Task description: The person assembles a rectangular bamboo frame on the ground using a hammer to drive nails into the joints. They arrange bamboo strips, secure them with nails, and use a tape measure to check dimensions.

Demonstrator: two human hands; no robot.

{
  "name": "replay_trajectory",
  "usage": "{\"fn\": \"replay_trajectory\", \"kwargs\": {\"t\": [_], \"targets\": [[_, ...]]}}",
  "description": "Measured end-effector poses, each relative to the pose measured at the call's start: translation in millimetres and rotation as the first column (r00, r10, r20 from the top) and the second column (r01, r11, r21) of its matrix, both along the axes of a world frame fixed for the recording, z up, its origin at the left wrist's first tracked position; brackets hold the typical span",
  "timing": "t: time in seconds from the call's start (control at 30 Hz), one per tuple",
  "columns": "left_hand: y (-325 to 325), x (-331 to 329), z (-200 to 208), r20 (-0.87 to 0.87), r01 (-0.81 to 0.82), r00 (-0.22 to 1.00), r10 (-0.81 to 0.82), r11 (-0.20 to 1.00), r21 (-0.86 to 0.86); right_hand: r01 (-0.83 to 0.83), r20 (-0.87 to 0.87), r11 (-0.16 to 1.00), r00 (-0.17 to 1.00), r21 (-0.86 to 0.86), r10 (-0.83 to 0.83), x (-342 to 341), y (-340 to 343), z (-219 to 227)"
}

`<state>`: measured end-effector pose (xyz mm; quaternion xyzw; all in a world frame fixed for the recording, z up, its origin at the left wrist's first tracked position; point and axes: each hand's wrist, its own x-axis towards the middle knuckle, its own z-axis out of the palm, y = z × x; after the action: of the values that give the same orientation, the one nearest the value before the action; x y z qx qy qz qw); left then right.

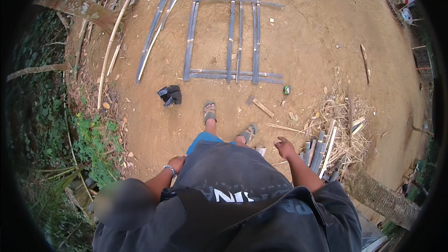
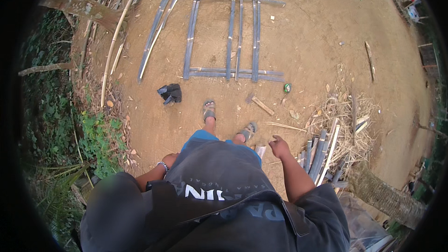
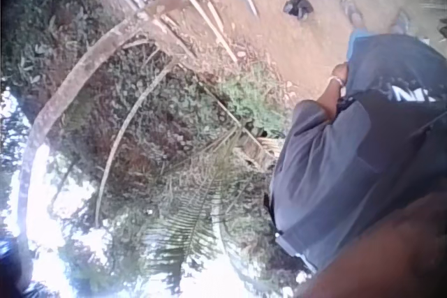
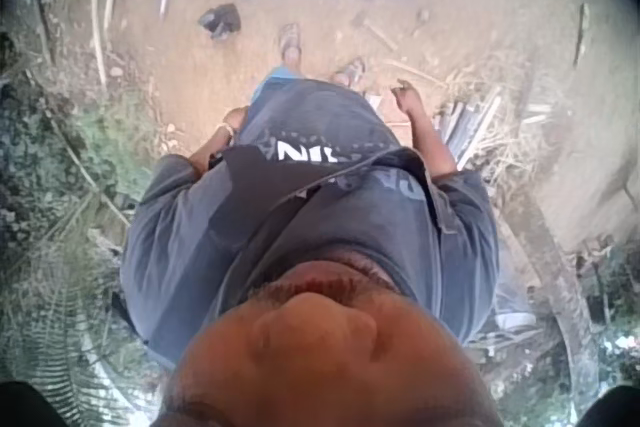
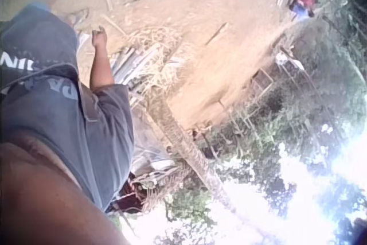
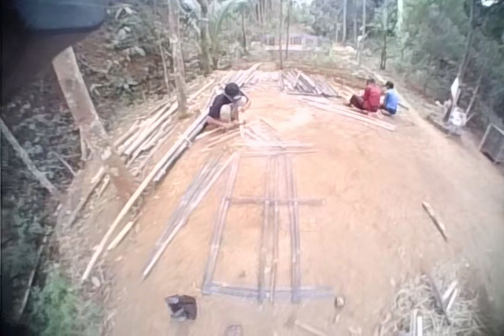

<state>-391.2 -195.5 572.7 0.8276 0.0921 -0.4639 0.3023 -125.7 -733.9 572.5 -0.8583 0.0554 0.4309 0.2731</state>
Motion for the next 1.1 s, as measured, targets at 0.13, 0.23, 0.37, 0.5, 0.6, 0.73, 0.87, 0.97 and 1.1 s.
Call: {"fn": "replay_trajectory", "kwargs": {"t": [0.13,0.23,0.37,0.5,0.6,0.73,0.87,0.97,1.1], "targets": [[-40,-18,19,-0.015,-0.441,0.897,0.442,0.893,-0.087,0.027,-0.07,1.0,0.997,0.016,-0.025,-26,-35,1],[-57,-43,29,-0.038,-0.587,0.81,0.586,0.806,-0.079,0.112,-0.303,0.991,0.949,0.076,-0.084,-69,-61,13],[-83,-28,119,-0.022,-0.409,0.91,0.414,0.905,0.115,0.376,-0.594,0.927,0.749,0.015,-0.294,-138,-105,27],[-54,-126,89,-0.073,-0.082,0.994,0.083,0.996,0.025,0.353,-0.71,0.935,0.65,-0.037,-0.273,-170,-112,37],[-43,-153,101,-0.127,-0.209,0.97,0.21,0.978,0.015,0.262,-0.753,0.964,0.626,-0.045,-0.205,-180,-102,47],[-16,-171,120,-0.154,-0.365,0.917,0.367,0.93,0.045,0.092,-0.794,0.996,0.604,-0.018,-0.07,-177,-68,53],[26,-179,134,-0.162,-0.51,0.842,0.514,0.857,0.068,-0.068,-0.823,0.998,0.566,0.005,0.043,-167,-22,64],[65,-187,142,-0.163,-0.583,0.792,0.588,0.809,0.083,-0.158,-0.838,0.987,0.537,0.018,0.101,-162,17,69],[114,-201,148,-0.161,-0.633,0.751,0.64,0.768,0.096,-0.253,-0.856,0.967,0.489,0.043,0.166,-158,68,69]]}}
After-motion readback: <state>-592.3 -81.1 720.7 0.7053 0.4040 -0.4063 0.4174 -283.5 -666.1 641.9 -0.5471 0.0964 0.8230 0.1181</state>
